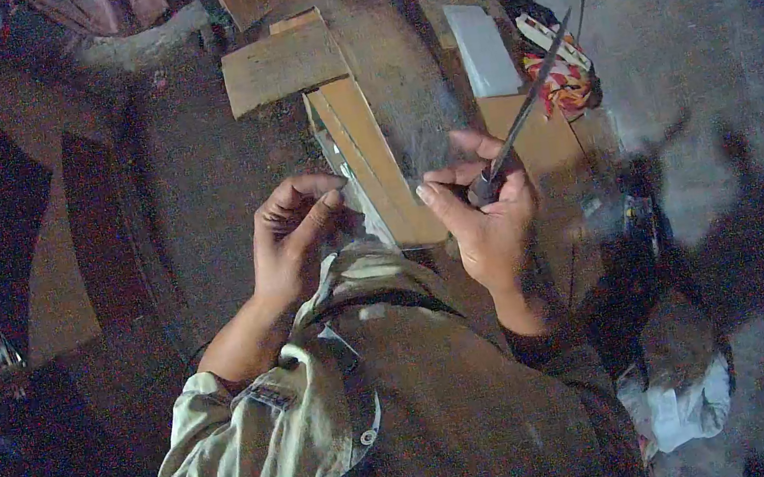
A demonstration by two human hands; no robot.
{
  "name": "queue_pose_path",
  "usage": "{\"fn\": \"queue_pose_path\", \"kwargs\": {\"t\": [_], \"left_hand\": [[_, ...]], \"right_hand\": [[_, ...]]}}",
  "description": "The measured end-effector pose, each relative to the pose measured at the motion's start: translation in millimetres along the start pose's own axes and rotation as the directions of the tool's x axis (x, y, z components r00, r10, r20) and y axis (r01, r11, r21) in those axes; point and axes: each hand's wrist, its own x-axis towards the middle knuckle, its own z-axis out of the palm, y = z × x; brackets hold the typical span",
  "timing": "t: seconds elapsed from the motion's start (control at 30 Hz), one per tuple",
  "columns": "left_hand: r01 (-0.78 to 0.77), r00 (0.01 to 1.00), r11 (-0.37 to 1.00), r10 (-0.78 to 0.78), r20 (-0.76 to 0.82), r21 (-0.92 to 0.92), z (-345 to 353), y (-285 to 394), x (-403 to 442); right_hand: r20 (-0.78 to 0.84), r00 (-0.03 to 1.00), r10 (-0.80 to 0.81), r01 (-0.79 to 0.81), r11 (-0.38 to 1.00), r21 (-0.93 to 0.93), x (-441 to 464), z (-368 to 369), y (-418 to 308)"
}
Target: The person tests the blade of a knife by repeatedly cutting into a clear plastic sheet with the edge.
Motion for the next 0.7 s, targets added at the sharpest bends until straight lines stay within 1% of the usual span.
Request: {"fn": "queue_pose_path", "kwargs": {"t": [0.1, 0.17, 0.23, 0.3, 0.37, 0.43, 0.5, 0.53, 0.6, 0.63, 0.7], "left_hand": [[0.030, 0.999, 0.999, -0.029, -0.024, 0.033, -3.0, 0.4, -0.8], [0.018, 0.999, 0.998, -0.019, -0.031, -0.052, -6.0, -2.4, 0.5], [0.021, 0.999, 0.999, -0.022, -0.030, -0.045, -6.4, -1.1, 0.5], [-0.019, 0.999, 0.998, 0.017, -0.034, -0.059, -7.9, -2.3, 1.0], [-0.014, 0.999, 0.999, 0.012, -0.045, -0.042, -8.2, -0.9, 0.9], [-0.008, 0.998, 1.000, 0.007, -0.055, -0.026, -8.7, -1.1, 1.2], [-0.061, 0.998, 0.995, 0.059, -0.017, -0.077, -9.7, -3.1, 2.2], [-0.060, 0.998, 0.995, 0.059, -0.018, -0.078, -10.3, -2.7, 2.5], [-0.002, 1.000, 0.998, 0.002, 0.006, -0.062, -12.6, -1.4, 2.9], [-0.002, 1.000, 0.998, 0.003, 0.006, -0.062, -13.1, -0.2, 3.6], [0.090, 0.993, 0.996, -0.090, 0.072, -0.002, -12.6, 3.7, 4.5]], "right_hand": [[0.019, 1.000, 0.003, -0.003, 1.000, -0.005, 4.0, -1.7, -0.9], [0.066, 0.997, 0.028, -0.025, 0.998, -0.050, 6.0, -2.7, -5.3], [0.054, 0.998, 0.031, -0.028, 0.999, -0.039, 6.0, -1.9, -5.0], [0.041, 0.999, 0.033, -0.031, 0.999, -0.028, 6.6, 0.2, -5.9], [0.033, 0.999, 0.028, -0.029, 0.999, 0.036, 6.4, 3.0, -9.7], [0.031, 0.999, 0.014, -0.015, 0.999, 0.037, 6.0, 2.9, -10.6], [0.065, 0.998, -0.026, 0.027, 0.999, -0.017, 7.8, 1.8, -11.4], [0.065, 0.998, -0.026, 0.027, 0.999, -0.017, 8.4, 1.9, -12.2], [0.092, 0.996, -0.005, 0.005, 1.000, 0.005, 9.5, 2.0, -13.2], [0.092, 0.996, -0.005, 0.005, 1.000, 0.005, 9.7, 1.7, -13.2], [0.155, 0.987, 0.046, -0.044, 0.999, -0.016, 10.1, 0.7, -13.0]]}}
